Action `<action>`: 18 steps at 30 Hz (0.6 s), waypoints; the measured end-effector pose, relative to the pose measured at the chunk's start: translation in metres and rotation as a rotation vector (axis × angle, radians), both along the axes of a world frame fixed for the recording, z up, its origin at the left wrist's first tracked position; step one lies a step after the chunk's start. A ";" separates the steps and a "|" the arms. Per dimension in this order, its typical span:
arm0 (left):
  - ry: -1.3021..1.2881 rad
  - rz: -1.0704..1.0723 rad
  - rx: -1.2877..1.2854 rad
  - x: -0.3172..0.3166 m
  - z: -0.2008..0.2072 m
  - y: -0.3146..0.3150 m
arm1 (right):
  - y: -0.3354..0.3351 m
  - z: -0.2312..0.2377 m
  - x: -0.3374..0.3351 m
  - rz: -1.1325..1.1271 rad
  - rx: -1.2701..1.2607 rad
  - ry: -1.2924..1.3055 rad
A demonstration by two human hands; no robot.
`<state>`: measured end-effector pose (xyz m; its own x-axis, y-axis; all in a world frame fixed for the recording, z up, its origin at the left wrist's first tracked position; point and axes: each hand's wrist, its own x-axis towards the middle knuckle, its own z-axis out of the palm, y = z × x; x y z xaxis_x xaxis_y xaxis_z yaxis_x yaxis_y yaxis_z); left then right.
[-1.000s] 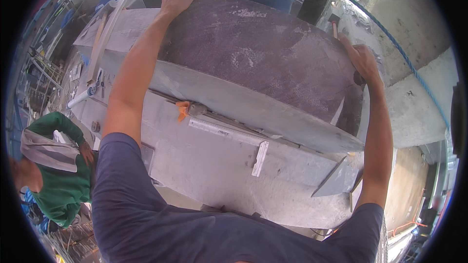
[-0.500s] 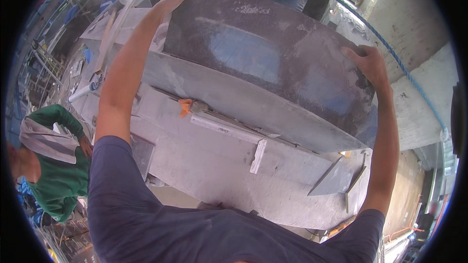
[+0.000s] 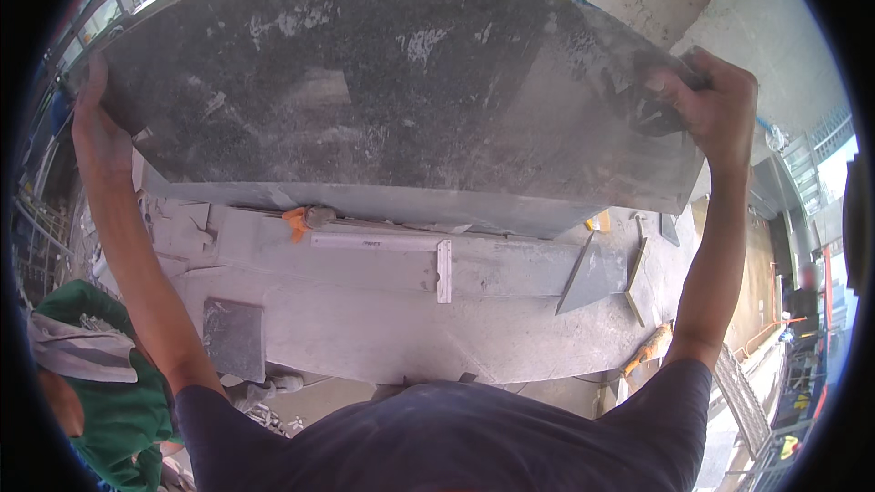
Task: The person uses an angle grinder to cut a large stone slab on a construction site. After cutting, they lift and reposition the slab with assistance from another worker.
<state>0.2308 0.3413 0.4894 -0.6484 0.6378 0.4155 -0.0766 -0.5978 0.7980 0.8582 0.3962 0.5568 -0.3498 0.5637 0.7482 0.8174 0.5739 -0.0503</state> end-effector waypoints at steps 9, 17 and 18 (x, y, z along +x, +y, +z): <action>0.068 -0.051 -0.268 0.016 -0.216 -0.164 | -0.135 -0.172 0.003 0.148 -0.321 -0.149; -0.041 -0.172 -0.545 0.036 -0.408 -0.251 | -0.206 -0.346 0.018 0.097 -0.730 -0.203; -0.057 -0.177 -0.580 0.037 -0.420 -0.257 | -0.211 -0.362 0.019 0.094 -0.747 -0.200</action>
